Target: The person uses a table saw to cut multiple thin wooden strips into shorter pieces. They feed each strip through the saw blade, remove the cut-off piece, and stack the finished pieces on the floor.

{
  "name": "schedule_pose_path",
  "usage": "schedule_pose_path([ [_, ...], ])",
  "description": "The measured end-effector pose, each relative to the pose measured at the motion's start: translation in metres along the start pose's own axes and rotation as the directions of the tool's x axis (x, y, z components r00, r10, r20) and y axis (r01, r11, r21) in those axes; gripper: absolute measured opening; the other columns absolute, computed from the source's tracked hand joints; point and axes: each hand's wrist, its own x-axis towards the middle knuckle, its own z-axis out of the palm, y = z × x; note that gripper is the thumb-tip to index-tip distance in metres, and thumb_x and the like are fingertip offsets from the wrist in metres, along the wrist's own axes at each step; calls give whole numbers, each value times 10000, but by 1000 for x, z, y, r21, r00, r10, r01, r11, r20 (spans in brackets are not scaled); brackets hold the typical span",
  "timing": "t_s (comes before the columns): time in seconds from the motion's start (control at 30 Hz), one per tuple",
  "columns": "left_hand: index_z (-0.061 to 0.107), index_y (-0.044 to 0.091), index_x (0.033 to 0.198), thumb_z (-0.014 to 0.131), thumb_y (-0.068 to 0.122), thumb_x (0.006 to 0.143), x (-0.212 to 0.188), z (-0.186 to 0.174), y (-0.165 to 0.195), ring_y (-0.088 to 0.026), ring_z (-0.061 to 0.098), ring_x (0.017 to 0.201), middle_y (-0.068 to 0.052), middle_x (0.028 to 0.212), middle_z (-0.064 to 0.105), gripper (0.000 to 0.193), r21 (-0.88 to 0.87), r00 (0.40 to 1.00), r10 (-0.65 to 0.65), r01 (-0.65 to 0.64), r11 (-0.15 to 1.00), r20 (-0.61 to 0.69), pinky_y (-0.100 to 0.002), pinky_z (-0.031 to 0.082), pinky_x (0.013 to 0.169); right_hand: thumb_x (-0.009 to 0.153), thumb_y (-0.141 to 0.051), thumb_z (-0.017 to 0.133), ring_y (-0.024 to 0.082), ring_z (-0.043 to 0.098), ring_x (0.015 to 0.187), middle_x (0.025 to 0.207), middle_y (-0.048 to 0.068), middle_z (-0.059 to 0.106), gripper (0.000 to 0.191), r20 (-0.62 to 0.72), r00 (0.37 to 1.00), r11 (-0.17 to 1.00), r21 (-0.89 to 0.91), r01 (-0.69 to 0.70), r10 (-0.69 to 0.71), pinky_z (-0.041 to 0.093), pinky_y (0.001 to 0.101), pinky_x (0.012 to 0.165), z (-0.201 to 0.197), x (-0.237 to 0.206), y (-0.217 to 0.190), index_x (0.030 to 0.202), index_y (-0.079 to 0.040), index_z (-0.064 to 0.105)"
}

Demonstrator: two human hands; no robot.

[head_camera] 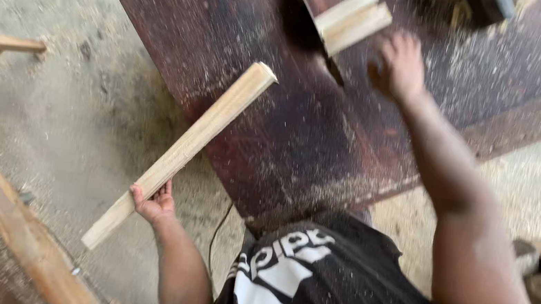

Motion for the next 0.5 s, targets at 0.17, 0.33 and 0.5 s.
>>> schedule_pose_path([
  [0.17,479,13,1452,824,420,813,-40,-57,-1,-450,492,1403,-222,1489,521,832,-7,991,45,-46,999,-123,-668,410,1155,585,-700,837,266,214,1537,1683,82,267,1347,551,830,977,-112,181,-91,156,464,1244,33,91,41,1659,-154,233],
  [0.33,475,4,1478,827,417,832,-66,-87,6,-448,521,1402,-239,1497,534,844,-27,967,40,-48,998,-253,-649,453,1150,691,-684,713,236,183,1563,1702,22,253,1169,678,710,956,-35,292,-192,196,442,1266,41,114,54,1659,-234,238],
  [0.5,469,25,1470,792,405,835,-81,-102,23,-460,529,1376,-226,1499,528,808,-40,945,-22,10,999,-327,-666,448,1136,1101,-555,514,251,501,1476,1614,108,505,711,616,749,888,-169,427,-243,587,366,1086,14,24,57,1602,-65,393],
])
